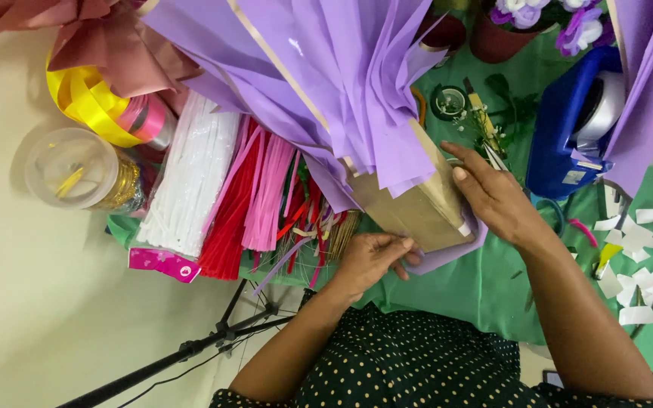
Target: Securing purple wrapping paper around the base of a flower bouquet using tape and scissors at an arrangement station.
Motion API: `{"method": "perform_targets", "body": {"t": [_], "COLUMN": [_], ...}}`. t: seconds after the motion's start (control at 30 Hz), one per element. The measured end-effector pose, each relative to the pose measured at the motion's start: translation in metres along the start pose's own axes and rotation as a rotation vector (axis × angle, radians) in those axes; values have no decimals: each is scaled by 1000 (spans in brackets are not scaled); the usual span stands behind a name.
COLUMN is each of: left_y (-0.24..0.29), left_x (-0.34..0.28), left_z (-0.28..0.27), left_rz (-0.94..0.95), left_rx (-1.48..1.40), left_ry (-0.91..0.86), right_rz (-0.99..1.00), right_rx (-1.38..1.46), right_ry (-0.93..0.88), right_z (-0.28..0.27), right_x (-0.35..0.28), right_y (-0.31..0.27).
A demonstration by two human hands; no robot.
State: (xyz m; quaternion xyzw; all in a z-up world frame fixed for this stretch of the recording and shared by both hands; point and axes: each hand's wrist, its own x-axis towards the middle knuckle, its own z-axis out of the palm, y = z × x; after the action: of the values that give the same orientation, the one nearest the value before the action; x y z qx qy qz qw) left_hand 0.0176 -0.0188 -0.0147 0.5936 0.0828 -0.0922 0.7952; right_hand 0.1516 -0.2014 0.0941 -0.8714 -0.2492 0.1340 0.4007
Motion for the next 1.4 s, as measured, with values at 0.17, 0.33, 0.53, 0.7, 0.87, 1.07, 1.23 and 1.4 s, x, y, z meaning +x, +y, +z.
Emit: {"method": "perform_targets", "body": {"t": [0.17, 0.33, 0.53, 0.7, 0.87, 1.07, 1.23, 1.4], "left_y": [4, 27, 37, 35, 31, 11, -1, 29], "left_x": [2, -4, -3, 3, 5, 8, -6, -18], "left_z": [1, 5, 14, 15, 19, 0, -25, -3], "left_rz": [20, 118, 308, 422, 498, 618, 571, 178], "left_rx": [30, 313, 566, 452, 464, 379, 428, 453], "left_ry": [-3, 8, 58, -27, 9, 109, 318, 288], "right_rz": [-12, 20, 56, 98, 111, 140, 121, 101], "right_rx": [-20, -20, 6, -2, 11, 55, 119, 161], "right_ry": [38, 50, 25, 25, 47, 27, 31, 18], "right_z": [2, 4, 8, 10, 13, 16, 16, 15], "right_x": [1, -2, 4, 7, 10, 12, 12, 15], "right_y": [-2, -7, -13, -9, 0, 9, 7, 9]}}
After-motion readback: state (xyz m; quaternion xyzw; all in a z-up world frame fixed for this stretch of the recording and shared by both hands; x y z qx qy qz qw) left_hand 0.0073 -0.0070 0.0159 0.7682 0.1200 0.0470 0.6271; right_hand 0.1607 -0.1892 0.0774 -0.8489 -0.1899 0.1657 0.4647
